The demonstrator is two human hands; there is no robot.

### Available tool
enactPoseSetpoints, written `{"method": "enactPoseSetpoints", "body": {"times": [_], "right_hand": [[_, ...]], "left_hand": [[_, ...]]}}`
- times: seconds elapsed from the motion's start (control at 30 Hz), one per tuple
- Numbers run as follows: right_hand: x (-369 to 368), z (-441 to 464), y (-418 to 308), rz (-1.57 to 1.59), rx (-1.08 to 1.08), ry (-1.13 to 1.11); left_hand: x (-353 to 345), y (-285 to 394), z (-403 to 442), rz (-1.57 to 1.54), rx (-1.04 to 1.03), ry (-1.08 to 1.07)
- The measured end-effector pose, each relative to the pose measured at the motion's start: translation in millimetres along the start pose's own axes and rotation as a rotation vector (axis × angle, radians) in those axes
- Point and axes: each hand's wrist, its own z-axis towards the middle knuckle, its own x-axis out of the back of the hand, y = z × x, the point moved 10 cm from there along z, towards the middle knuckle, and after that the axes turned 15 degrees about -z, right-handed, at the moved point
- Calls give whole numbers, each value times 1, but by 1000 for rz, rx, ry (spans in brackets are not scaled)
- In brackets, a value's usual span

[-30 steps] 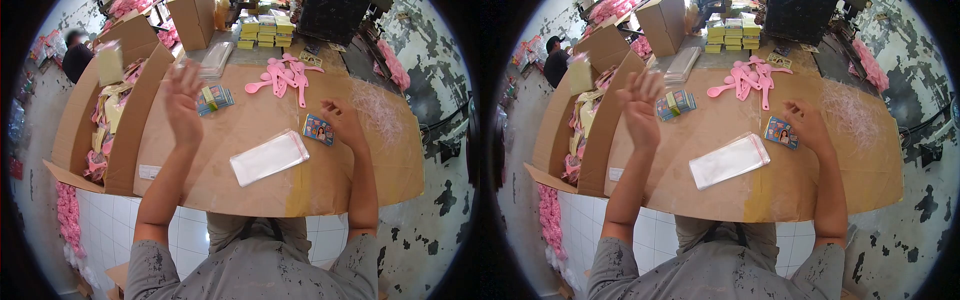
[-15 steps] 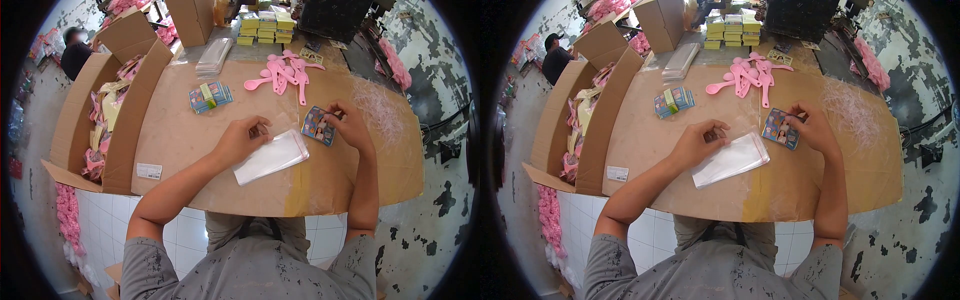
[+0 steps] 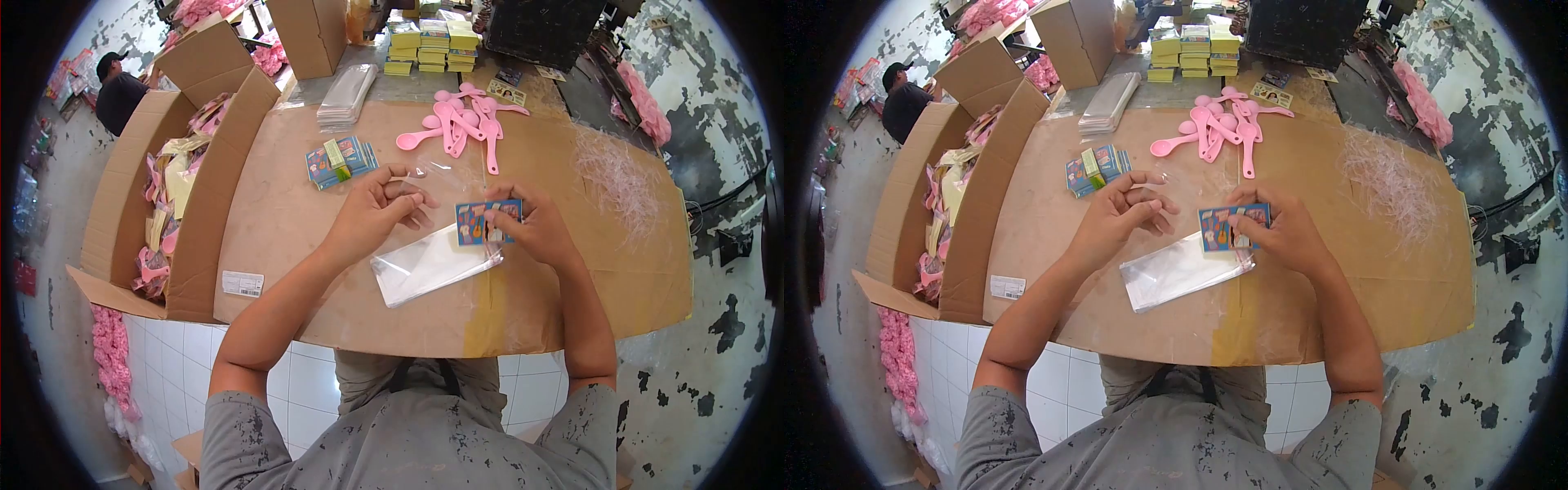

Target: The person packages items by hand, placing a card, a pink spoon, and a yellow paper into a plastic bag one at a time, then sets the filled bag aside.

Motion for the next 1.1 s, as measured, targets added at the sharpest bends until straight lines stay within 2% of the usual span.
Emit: {"method": "enactPoseSetpoints", "body": {"times": [0.1, 0.2, 0.3, 0.4, 0.43, 0.5, 0.6, 0.7, 0.8, 0.9, 1.0, 1.1], "right_hand": [[12, 1, 5, 186, -35, 191], [20, 0, -8, 294, 4, 289], [17, -3, -17, 257, 69, 286], [6, -3, -35, -124, 238, 129], [3, -3, -37, -112, 237, 113], [-7, -5, -46, -92, 233, 85], [-22, -7, -33, 265, 32, 92], [-7, -5, -16, 375, -29, 297], [-10, -6, -34, 0, 70, 127], [-15, 9, -42, -33, 221, 67], [23, 50, 16, -405, -89, 213], [40, 75, 49, -939, -121, 360]], "left_hand": [[-13, -2, -4, 16, -13, -31], [-21, -8, -6, 42, -9, -58], [-25, -13, -8, 127, 28, -47], [-30, -16, -10, 106, 13, -104], [-34, -16, -12, 169, 12, -130], [-43, -16, -17, 292, 8, -186], [-48, -21, -19, 316, 24, -223], [-39, -18, -12, 160, -60, -142], [-39, -6, -15, 106, -88, -114], [-38, -8, -16, 222, -58, -118], [-31, -9, -14, 249, -3, -86], [-29, -11, -13, 198, 26, -73]]}}
